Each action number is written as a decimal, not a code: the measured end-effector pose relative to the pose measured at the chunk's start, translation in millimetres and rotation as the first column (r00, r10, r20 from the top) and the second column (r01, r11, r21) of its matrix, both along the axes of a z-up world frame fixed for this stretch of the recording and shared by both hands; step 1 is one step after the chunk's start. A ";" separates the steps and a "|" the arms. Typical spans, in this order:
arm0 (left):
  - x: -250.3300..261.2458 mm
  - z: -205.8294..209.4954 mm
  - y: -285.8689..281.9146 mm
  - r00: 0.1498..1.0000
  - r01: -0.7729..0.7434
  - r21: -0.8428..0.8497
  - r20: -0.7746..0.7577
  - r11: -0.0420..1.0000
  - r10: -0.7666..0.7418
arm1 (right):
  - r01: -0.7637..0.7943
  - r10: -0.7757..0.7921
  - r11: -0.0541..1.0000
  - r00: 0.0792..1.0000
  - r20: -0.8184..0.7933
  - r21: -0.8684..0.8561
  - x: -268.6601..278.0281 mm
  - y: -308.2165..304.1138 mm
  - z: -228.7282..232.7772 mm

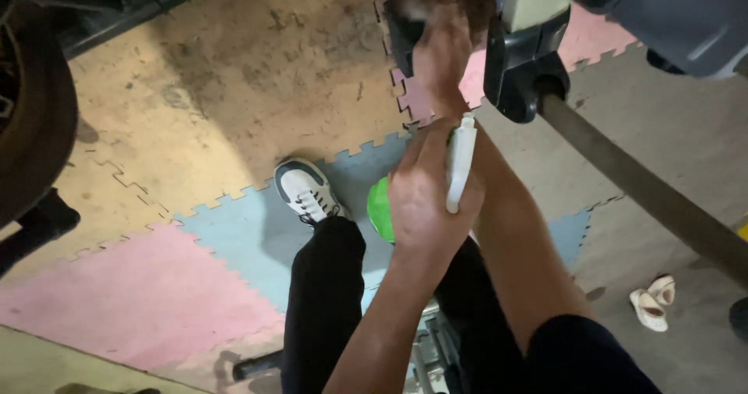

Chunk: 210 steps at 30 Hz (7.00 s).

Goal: The recorder is cleaning and wiping down various parts of an elliptical machine and other gym equipment using a spray bottle and a cloth.

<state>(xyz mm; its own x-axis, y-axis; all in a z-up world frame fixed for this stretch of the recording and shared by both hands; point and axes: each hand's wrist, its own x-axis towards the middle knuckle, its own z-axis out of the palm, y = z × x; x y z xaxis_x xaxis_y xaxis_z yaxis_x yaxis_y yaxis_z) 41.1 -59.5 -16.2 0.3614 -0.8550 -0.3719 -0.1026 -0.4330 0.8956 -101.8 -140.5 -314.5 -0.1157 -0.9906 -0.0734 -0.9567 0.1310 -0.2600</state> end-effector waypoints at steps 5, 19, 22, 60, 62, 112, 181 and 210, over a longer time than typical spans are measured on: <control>12.5 4.7 -6.3 0.998 0.061 0.079 -0.037 0.995 -0.059 | -0.515 0.522 0.849 0.853 0.030 -0.119 -22.5 -1.8 21.7; 10.3 5.0 -6.4 0.999 0.041 0.033 -0.011 0.999 -0.041 | 0.056 0.012 0.957 0.973 0.229 -0.285 10.8 47.0 -40.9; 15.9 12.7 -12.5 0.998 0.065 0.038 -0.027 0.997 -0.064 | 0.374 -0.321 0.924 0.873 0.368 -0.081 -12.9 17.2 -73.2; 17.2 13.1 8.4 0.996 0.072 0.047 -0.056 0.996 -0.070 | -0.464 0.453 0.879 0.884 -0.111 -0.110 6.5 2.7 -11.6; 13.8 15.6 8.7 0.997 0.065 0.060 -0.044 0.996 -0.062 | -0.605 0.602 0.796 0.795 0.076 0.021 -0.1 1.6 5.0; 39.9 276.6 50.5 0.989 -0.130 -0.192 0.043 0.973 0.141 | -0.563 0.196 0.686 0.753 0.628 0.461 -8.3 106.5 382.7; 147.8 816.6 14.2 0.924 0.382 -0.487 0.193 0.785 -0.330 | -0.025 0.241 0.970 0.214 0.947 -0.241 95.3 32.1 1093.8; 162.8 758.2 -3.3 0.841 0.539 -0.382 0.203 0.750 -0.501 | -0.118 0.570 0.814 -0.023 0.821 -0.569 191.2 14.7 1138.3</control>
